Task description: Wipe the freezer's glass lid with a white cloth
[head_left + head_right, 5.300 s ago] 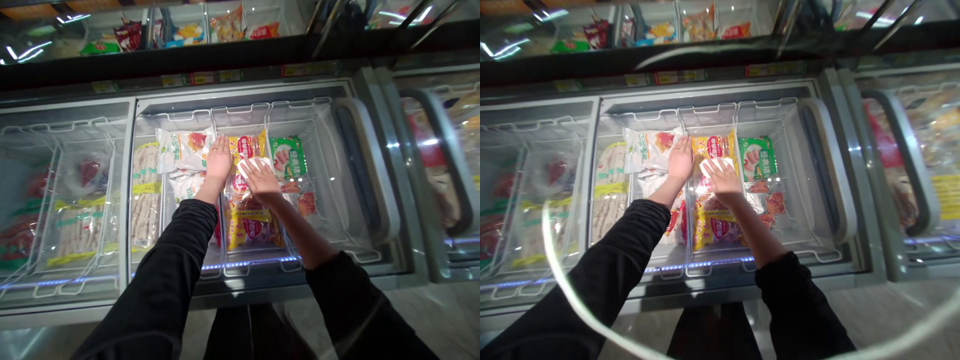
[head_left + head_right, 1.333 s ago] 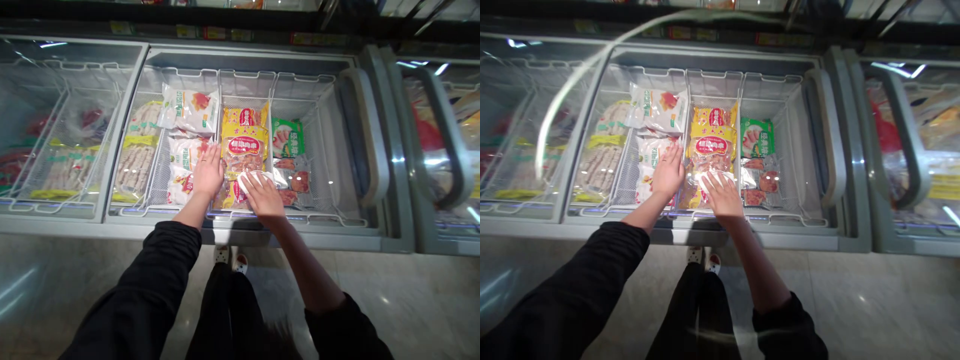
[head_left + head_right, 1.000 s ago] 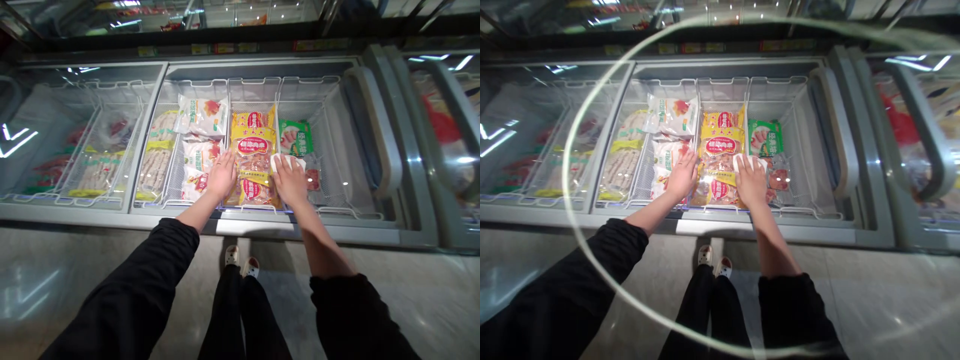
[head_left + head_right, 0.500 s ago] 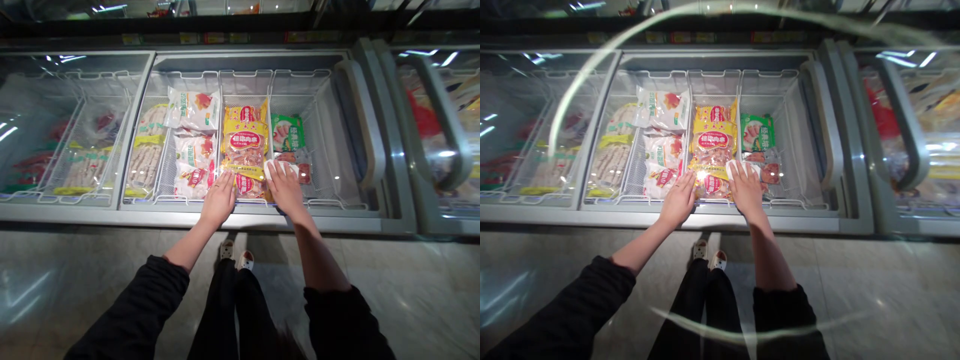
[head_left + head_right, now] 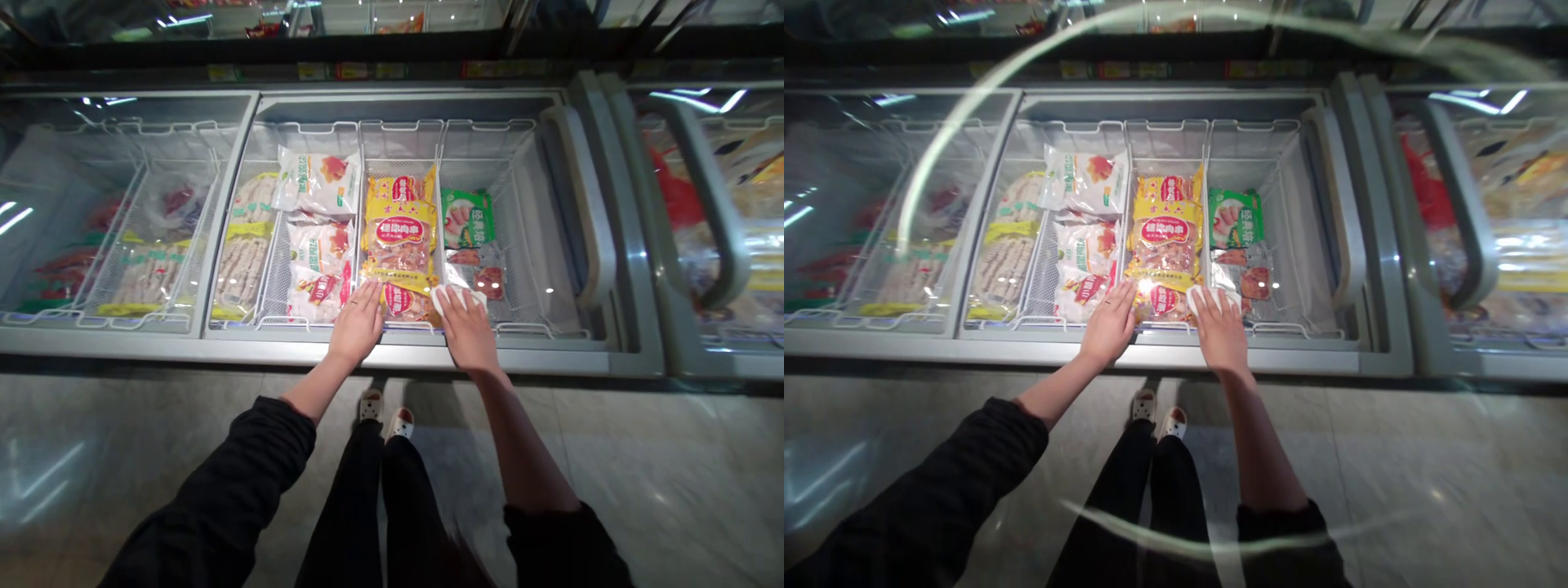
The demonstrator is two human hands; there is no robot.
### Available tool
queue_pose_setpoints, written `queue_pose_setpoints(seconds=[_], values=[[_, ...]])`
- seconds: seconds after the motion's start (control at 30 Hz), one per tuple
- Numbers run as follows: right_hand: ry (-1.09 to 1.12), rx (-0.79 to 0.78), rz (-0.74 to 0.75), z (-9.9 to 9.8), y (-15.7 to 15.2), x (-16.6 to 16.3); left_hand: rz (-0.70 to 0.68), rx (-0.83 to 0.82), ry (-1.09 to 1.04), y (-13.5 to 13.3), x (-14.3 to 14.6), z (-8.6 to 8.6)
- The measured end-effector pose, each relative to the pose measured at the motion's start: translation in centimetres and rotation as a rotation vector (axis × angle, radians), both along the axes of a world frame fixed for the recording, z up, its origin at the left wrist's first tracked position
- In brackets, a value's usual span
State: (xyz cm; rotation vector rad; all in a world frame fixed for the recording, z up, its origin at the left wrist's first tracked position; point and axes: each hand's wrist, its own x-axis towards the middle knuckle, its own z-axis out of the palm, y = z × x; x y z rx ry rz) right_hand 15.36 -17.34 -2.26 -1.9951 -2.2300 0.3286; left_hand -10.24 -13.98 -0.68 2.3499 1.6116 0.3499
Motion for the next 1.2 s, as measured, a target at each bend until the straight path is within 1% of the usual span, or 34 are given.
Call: queue_pose_setpoints(seconds=[0.07, 0.1, 0.17, 0.2, 0.27, 0.33, 0.37, 0.43, 0.47, 0.53, 0.6, 0.67, 0.7, 0.77, 0.83, 0.9, 0.97, 1.03, 1.07, 1.13, 1.2], values=[[0.013, 0.015, -0.056, 0.0, 1.7, -0.7, 0.02, 0.008, -0.009, 0.0, 0.0, -0.1], [0.028, 0.015, -0.056, 0.1, 2.5, -1.4, 0.029, 0.013, -0.012, 0.1, 0.0, -0.1], [0.053, -0.01, 0.005, 0.6, 3.2, -3.3, 0.037, 0.021, -0.018, 0.0, -0.1, -0.1], [0.06, -0.034, 0.062, 0.9, 3.0, -4.1, 0.038, 0.026, -0.021, 0.0, -0.1, -0.1], [0.059, -0.088, 0.189, 1.5, 1.5, -5.0, 0.045, 0.037, -0.025, -0.1, -0.2, -0.1], [0.056, -0.137, 0.268, 2.0, -0.7, -4.4, 0.051, 0.048, -0.023, -0.1, -0.2, -0.1], [0.056, -0.155, 0.278, 2.0, -1.8, -3.7, 0.053, 0.052, -0.022, -0.2, -0.3, -0.1], [0.049, -0.167, 0.239, 1.9, -3.1, -1.7, 0.053, 0.052, -0.019, -0.2, -0.3, -0.2], [0.037, -0.157, 0.201, 1.7, -3.2, -0.7, 0.055, 0.05, -0.019, -0.2, -0.3, -0.2], [0.002, -0.111, 0.108, 1.2, -2.3, 0.6, 0.064, 0.047, -0.019, -0.2, -0.3, -0.2], [-0.021, -0.066, 0.013, 0.7, -0.6, 0.5, 0.076, 0.049, -0.017, -0.2, -0.3, -0.2], [-0.001, -0.048, -0.03, 0.5, 1.3, -0.9, 0.084, 0.053, -0.013, -0.2, -0.2, -0.2], [0.021, -0.047, -0.02, 0.6, 1.9, -1.8, 0.087, 0.055, -0.013, -0.2, -0.2, -0.2], [0.065, -0.057, 0.064, 0.9, 2.4, -3.5, 0.089, 0.057, -0.015, -0.2, -0.3, -0.2], [0.09, -0.078, 0.187, 1.5, 1.4, -4.0, 0.091, 0.058, -0.02, -0.3, -0.3, -0.2], [0.097, -0.1, 0.256, 1.9, -0.5, -3.1, 0.092, 0.06, -0.025, -0.2, -0.3, -0.2], [0.089, -0.109, 0.22, 2.1, -2.6, -0.9, 0.091, 0.059, -0.028, -0.2, -0.2, -0.1], [0.06, -0.105, 0.113, 2.0, -3.9, 1.5, 0.09, 0.051, -0.029, -0.2, -0.1, 0.0], [0.038, -0.101, 0.059, 1.9, -4.0, 2.5, 0.092, 0.045, -0.029, -0.2, -0.1, 0.0], [-0.013, -0.09, -0.021, 1.6, -3.0, 3.3, 0.098, 0.037, -0.029, -0.1, 0.1, 0.2], [-0.043, -0.066, -0.08, 1.2, -0.7, 2.4, 0.102, 0.032, -0.033, -0.1, 0.2, 0.2]])
